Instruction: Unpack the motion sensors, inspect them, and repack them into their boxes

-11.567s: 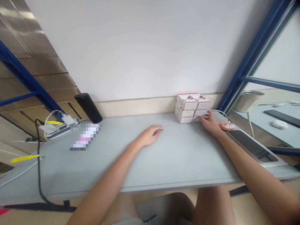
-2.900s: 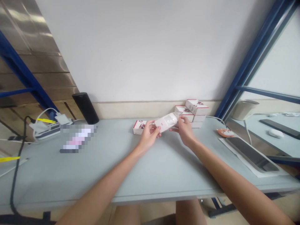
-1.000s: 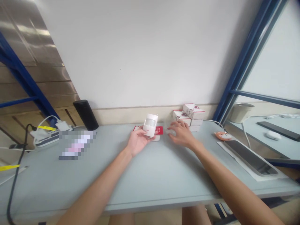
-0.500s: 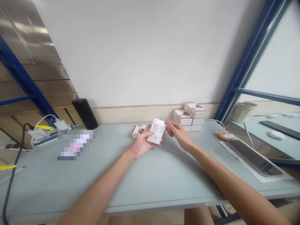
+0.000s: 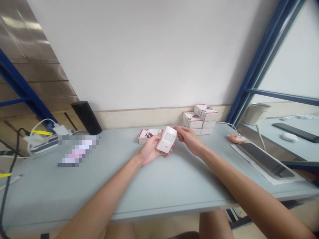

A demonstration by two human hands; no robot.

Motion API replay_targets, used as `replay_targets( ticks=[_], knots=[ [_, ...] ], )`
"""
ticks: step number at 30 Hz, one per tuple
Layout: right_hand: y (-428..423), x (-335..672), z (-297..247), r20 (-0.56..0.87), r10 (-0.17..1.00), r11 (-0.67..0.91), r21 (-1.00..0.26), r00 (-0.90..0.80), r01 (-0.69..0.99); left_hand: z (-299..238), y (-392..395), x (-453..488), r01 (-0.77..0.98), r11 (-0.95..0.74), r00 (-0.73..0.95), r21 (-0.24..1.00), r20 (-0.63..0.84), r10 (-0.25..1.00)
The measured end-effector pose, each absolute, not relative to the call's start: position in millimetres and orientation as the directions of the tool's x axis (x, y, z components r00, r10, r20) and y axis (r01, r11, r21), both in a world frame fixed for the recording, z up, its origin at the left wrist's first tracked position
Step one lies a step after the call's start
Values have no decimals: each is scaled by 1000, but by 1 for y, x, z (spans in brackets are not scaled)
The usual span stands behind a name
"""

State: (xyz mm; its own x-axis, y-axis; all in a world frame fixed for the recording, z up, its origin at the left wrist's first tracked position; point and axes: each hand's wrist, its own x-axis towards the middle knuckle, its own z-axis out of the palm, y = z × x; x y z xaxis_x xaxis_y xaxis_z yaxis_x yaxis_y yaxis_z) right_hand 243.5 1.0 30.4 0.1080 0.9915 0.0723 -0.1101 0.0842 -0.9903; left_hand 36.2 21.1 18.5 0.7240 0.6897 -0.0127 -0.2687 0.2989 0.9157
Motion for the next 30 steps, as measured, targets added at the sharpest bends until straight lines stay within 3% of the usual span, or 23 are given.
replay_targets(
  ticks=[9, 20, 30],
  knots=[
    [5, 242, 22, 154, 962, 153, -988, 224, 23, 14, 22, 41, -263, 262, 673, 929, -18, 739],
    [5, 240, 23, 213, 941, 210, -977, 263, 37, 13, 26, 43, -274, 242, 694, 931, 17, 719],
    [21, 281, 39, 203, 812, 303, -948, 547, -98, 18, 32, 27, -49, 229, 757, 972, -113, 643]
  ],
)
